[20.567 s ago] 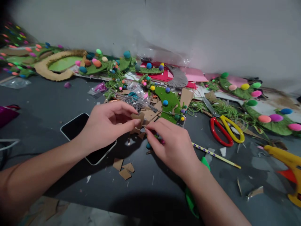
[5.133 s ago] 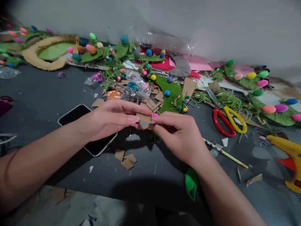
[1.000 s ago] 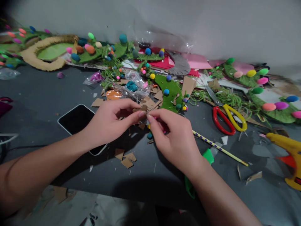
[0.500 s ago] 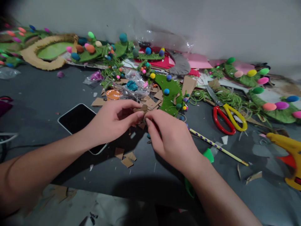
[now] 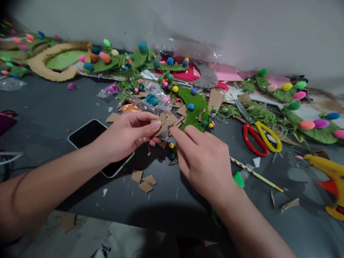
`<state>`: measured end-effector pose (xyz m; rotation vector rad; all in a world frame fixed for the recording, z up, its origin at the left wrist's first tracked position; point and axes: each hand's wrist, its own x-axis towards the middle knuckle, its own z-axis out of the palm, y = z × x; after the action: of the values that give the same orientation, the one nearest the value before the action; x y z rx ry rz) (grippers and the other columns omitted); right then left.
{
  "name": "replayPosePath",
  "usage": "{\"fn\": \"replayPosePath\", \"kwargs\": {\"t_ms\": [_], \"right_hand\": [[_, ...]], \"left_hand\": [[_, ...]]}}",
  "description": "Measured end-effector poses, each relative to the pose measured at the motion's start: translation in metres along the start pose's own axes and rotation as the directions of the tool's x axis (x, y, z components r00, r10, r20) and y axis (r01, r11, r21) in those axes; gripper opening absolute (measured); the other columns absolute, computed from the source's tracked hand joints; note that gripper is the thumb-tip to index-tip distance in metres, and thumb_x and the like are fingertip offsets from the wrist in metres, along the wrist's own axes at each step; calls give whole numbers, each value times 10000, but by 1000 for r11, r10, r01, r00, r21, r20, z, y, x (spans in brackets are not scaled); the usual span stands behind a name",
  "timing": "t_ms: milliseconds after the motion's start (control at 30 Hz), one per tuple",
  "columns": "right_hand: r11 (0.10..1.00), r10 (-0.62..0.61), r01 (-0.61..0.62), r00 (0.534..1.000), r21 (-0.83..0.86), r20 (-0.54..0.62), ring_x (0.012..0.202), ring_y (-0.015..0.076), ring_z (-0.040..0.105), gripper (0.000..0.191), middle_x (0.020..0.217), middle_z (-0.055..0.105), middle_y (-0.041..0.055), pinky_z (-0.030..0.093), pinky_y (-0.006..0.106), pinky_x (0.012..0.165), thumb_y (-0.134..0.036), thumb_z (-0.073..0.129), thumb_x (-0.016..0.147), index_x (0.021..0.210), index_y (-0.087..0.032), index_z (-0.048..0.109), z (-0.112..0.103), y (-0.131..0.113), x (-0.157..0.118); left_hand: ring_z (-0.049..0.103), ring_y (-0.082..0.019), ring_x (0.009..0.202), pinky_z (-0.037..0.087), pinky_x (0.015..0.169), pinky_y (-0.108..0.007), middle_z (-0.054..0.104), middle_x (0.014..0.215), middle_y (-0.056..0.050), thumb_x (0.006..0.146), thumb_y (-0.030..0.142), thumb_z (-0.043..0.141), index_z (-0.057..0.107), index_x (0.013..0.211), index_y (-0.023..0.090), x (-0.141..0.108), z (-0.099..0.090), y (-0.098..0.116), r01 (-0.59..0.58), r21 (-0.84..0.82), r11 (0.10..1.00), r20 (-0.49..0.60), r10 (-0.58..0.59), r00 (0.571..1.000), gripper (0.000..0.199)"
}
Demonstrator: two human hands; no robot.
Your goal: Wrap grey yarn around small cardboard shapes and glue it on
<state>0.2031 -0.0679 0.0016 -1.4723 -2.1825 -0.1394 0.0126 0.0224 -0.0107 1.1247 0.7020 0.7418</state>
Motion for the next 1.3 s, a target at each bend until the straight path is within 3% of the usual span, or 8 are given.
{"fn": "replayPosePath", "kwargs": {"t_ms": [133, 233, 400, 600, 767, 967, 1200, 1300], "right_hand": [[959, 91, -79, 995, 273, -34, 700, 145, 579, 178, 821, 655, 38, 461, 287, 663, -137, 566, 963, 1036, -194, 717, 1, 2, 3], [902, 111, -105, 994, 418, 10, 684, 125, 586, 169, 797, 668, 19, 461, 263, 647, -120, 593, 947, 964, -199, 742, -2, 9, 7], [870, 31, -118, 982, 478, 186, 680, 121, 625, 114, 775, 718, 14, 474, 245, 636, -188, 659, 933, 937, -192, 773, -7, 26, 10], [912, 141, -254, 931, 322, 337, 585, 113, 563, 109, 690, 691, -11, 402, 231, 532, -203, 663, 881, 806, -198, 743, -5, 20, 14], [772, 327, -496, 847, 398, 420, 479, 91, 428, 148, 554, 557, -45, 308, 219, 431, -233, 645, 860, 733, -197, 712, 0, 4, 19], [713, 424, -549, 833, 436, 355, 482, 86, 390, 177, 540, 539, -31, 275, 223, 425, -293, 673, 858, 763, -161, 743, 3, 2, 21], [557, 386, -600, 800, 575, 460, 519, 96, 500, 200, 633, 665, 0, 370, 214, 462, -315, 673, 872, 756, -175, 758, 0, 11, 26], [598, 383, -571, 820, 562, 426, 535, 105, 528, 195, 644, 665, -1, 383, 219, 471, -326, 666, 891, 799, -174, 747, -1, 8, 24]], "left_hand": [[625, -69, 586, 563, 585, -196, 681, 726, 11, 816, 257, 814, 723, 894, 163, 1, -2, 0, 34, -58, 998, 99, -28, 995, 153], [651, -85, 575, 569, 568, -202, 684, 693, 20, 781, 236, 844, 694, 921, 164, 1, -5, 3, 54, -44, 998, 158, -46, 986, 217], [661, -108, 554, 555, 547, -226, 710, 701, -6, 815, 216, 791, 700, 915, 156, -4, -7, 11, 51, 271, 961, 279, -129, 952, 148], [606, -124, 547, 448, 488, -228, 654, 621, -2, 796, 246, 740, 721, 861, 152, -9, 1, 12, -46, 632, 774, 194, -100, 976, 115], [511, -104, 530, 372, 488, -232, 607, 598, 16, 782, 273, 730, 715, 825, 161, -9, 3, 8, -112, 732, 672, 128, 25, 991, 121], [540, -126, 576, 369, 517, -250, 641, 639, -2, 801, 301, 713, 713, 827, 173, -11, 4, 7, -134, 765, 630, 84, 110, 990, 130], [541, -121, 573, 389, 520, -251, 636, 637, -3, 813, 287, 710, 745, 891, 168, -11, 5, 7, -135, 746, 652, 65, 130, 989, 146], [555, -122, 568, 413, 514, -248, 629, 628, -1, 817, 282, 721, 752, 919, 162, -9, 4, 6, -125, 707, 696, 53, 124, 991, 161]]}}
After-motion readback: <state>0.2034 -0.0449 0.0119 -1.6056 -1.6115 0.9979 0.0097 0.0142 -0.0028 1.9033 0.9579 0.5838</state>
